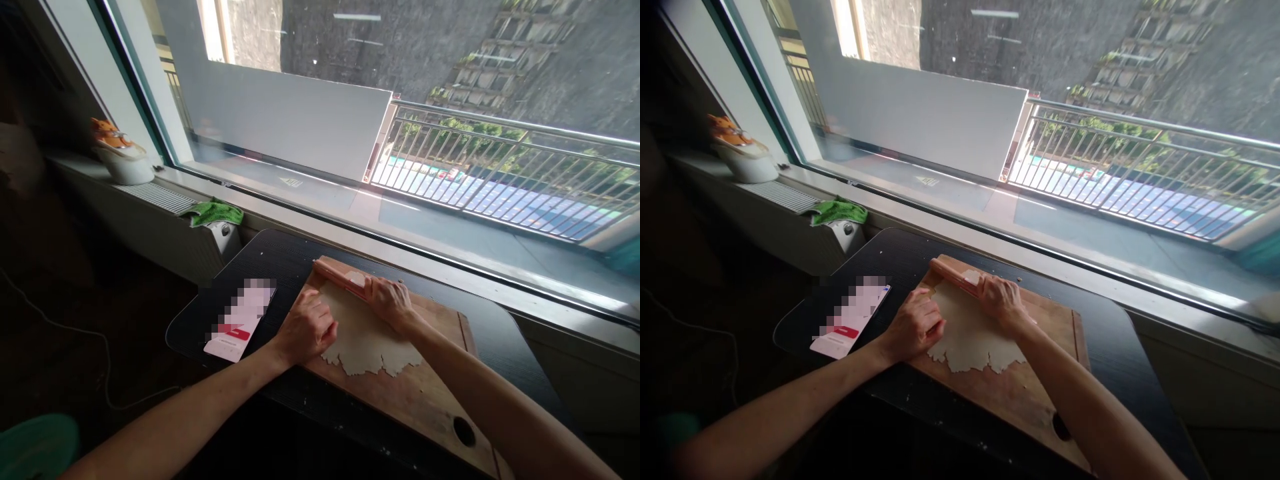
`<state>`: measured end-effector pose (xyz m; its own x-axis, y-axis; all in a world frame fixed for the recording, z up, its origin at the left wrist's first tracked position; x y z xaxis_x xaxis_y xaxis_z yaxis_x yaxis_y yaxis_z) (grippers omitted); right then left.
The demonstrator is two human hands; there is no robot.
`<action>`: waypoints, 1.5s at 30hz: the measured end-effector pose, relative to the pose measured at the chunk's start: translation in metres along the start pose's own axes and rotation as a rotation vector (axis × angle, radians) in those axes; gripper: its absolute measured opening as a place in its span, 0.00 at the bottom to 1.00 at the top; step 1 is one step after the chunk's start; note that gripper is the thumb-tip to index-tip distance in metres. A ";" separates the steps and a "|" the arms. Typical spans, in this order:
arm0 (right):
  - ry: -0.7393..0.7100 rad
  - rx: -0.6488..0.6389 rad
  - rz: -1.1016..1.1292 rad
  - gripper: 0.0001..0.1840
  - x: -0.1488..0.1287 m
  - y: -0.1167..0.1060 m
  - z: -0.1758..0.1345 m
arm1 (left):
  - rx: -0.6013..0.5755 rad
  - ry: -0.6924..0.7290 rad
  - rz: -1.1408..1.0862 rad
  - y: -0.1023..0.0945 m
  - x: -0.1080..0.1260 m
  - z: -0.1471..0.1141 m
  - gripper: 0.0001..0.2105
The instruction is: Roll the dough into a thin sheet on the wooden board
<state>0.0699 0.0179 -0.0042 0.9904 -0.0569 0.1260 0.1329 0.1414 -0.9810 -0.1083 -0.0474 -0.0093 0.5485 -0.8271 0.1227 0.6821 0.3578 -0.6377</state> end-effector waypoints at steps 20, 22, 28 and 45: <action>0.005 0.019 0.035 0.26 -0.001 0.000 -0.018 | -0.021 -0.011 -0.012 -0.001 0.002 0.003 0.13; 0.065 0.018 0.021 0.28 0.004 0.000 -0.003 | -0.025 -0.012 -0.011 -0.001 0.001 0.003 0.13; 0.198 0.030 0.018 0.29 0.006 -0.007 0.022 | -0.013 0.005 0.008 -0.001 0.000 0.001 0.13; 0.174 0.055 0.019 0.27 0.022 -0.006 -0.004 | -0.023 0.001 -0.002 -0.004 0.002 0.003 0.12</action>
<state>0.0905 0.0121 0.0042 0.9719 -0.2234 0.0749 0.1204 0.1981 -0.9728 -0.1087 -0.0489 -0.0048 0.5469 -0.8281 0.1232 0.6717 0.3461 -0.6550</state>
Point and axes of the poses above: each hand's wrist, its own z-axis towards the middle knuckle, its own y-axis out of the palm, x = y × z, the point moved 7 cm from there along z, towards the middle knuckle, and after that the axes turned 7 degrees about x, right-handed, at the moved point
